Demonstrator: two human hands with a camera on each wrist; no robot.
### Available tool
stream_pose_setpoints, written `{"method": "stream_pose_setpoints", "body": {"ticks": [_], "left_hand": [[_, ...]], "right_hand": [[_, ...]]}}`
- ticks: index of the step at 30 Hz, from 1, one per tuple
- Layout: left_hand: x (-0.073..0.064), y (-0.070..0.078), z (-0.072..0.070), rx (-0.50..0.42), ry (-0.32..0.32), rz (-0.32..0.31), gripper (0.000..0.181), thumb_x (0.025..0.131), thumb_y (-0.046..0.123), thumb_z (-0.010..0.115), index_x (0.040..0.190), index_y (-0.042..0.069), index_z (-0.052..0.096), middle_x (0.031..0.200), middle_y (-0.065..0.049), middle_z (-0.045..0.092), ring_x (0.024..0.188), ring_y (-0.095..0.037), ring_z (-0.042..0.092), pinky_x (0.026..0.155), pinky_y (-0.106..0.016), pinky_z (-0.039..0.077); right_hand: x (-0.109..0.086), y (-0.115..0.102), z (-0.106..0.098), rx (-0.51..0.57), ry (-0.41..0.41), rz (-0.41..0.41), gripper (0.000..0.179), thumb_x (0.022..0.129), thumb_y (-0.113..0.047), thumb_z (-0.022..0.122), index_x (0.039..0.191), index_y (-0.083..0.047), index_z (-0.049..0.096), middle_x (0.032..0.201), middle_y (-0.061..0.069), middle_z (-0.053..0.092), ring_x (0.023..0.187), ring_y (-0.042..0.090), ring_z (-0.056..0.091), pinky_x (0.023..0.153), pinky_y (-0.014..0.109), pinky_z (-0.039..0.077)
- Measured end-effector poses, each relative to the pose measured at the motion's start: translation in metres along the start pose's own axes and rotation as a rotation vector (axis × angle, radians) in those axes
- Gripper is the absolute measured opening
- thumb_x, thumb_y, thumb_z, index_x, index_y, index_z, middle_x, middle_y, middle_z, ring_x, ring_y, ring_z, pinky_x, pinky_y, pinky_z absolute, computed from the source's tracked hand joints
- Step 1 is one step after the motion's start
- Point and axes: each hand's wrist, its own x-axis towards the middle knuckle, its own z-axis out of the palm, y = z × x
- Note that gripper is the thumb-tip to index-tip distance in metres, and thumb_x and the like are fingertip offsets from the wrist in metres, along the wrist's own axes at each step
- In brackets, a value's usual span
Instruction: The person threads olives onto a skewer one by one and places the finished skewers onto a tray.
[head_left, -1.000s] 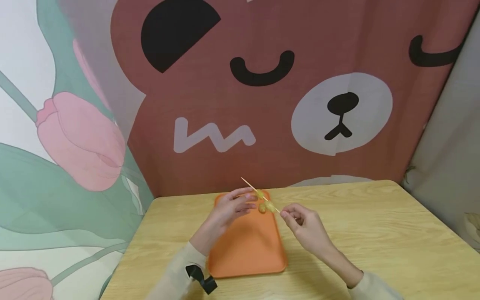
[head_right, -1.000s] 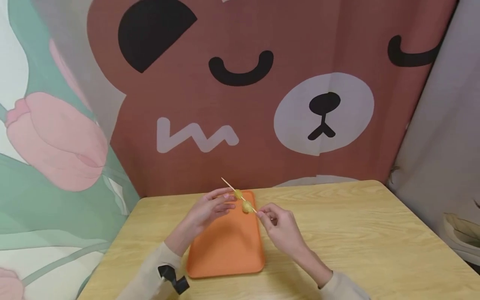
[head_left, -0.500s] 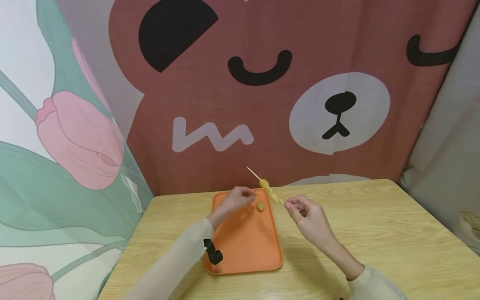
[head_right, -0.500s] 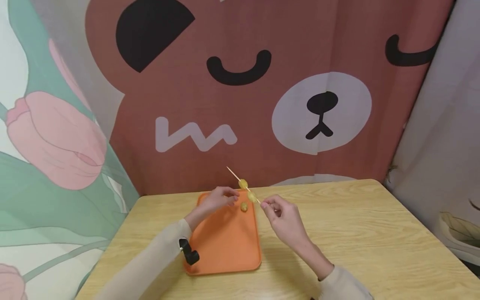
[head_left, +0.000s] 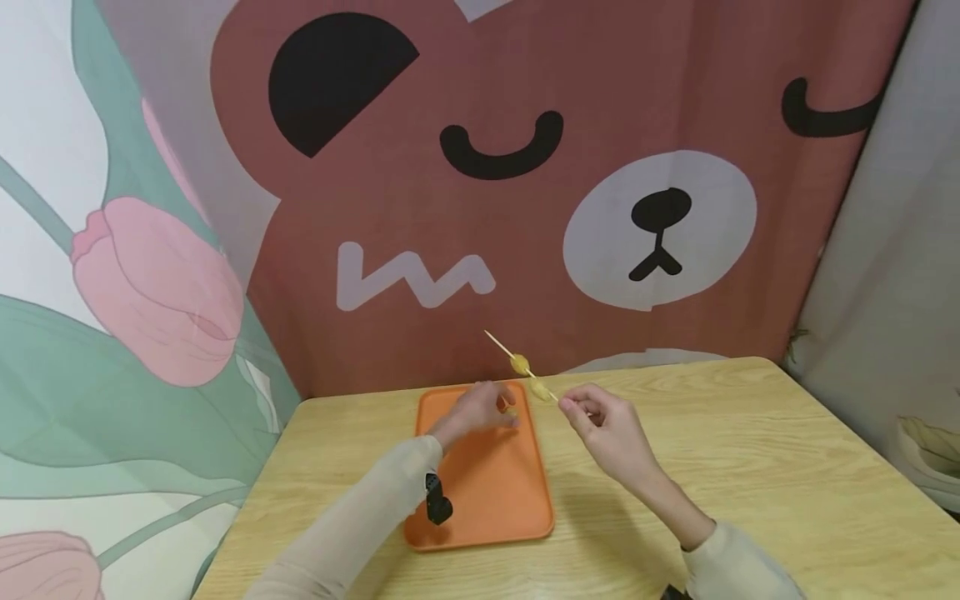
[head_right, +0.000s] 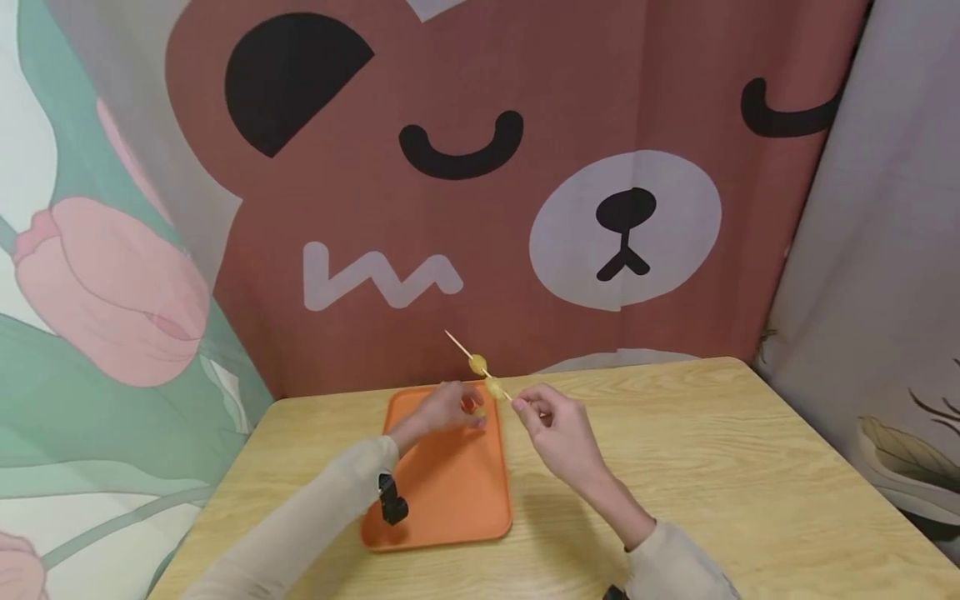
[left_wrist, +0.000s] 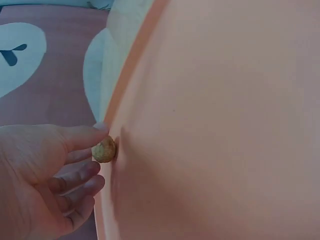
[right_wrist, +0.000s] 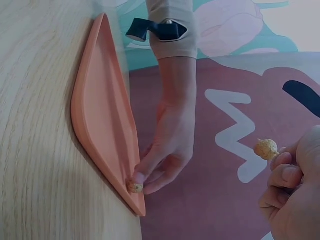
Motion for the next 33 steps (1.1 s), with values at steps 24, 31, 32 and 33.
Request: {"method": "stream_pose_setpoints", "body": {"ticks": [24,31,32,33], "left_hand": [[-0.024,-0.009,-0.012,-0.229,0.200,0.032,0.021,0.089,0.014,0.079,0.107,0.011,0.070,0.101,-0.005,0.063,0.087,-0.016,0.061,0.075,-0.033,0.054],[-0.043,-0.009,-0.018,-0.560,0.324,0.070,0.030,0.091,0.005,0.076,0.119,0.007,0.066,0.118,-0.010,0.060,0.104,-0.027,0.065,0.086,-0.035,0.056],[-0.047,-0.008,-0.020,-0.613,0.329,0.072,0.031,0.092,0.003,0.074,0.122,0.006,0.065,0.121,-0.011,0.059,0.108,-0.029,0.064,0.087,-0.035,0.056],[-0.050,-0.007,-0.021,-0.665,0.335,0.079,0.034,0.092,0.002,0.073,0.125,0.005,0.063,0.123,-0.012,0.059,0.110,-0.032,0.062,0.088,-0.036,0.056]], "right_hand": [[0.002,-0.008,-0.004,-0.021,-0.001,-0.045,0.014,0.102,-0.017,0.066,0.103,-0.005,0.072,0.074,-0.009,0.068,0.063,0.013,0.061,0.057,0.027,0.052],[0.001,-0.005,-0.003,-0.025,0.002,-0.040,0.012,0.101,-0.014,0.067,0.103,-0.004,0.072,0.074,-0.009,0.068,0.059,0.012,0.059,0.052,0.027,0.049],[0.001,-0.005,-0.003,-0.027,0.002,-0.043,0.011,0.101,-0.013,0.067,0.104,-0.004,0.072,0.074,-0.008,0.068,0.059,0.012,0.059,0.051,0.027,0.049],[0.001,-0.005,-0.002,-0.028,0.001,-0.047,0.010,0.101,-0.012,0.067,0.104,-0.004,0.072,0.074,-0.008,0.068,0.059,0.013,0.059,0.051,0.027,0.049]]}}
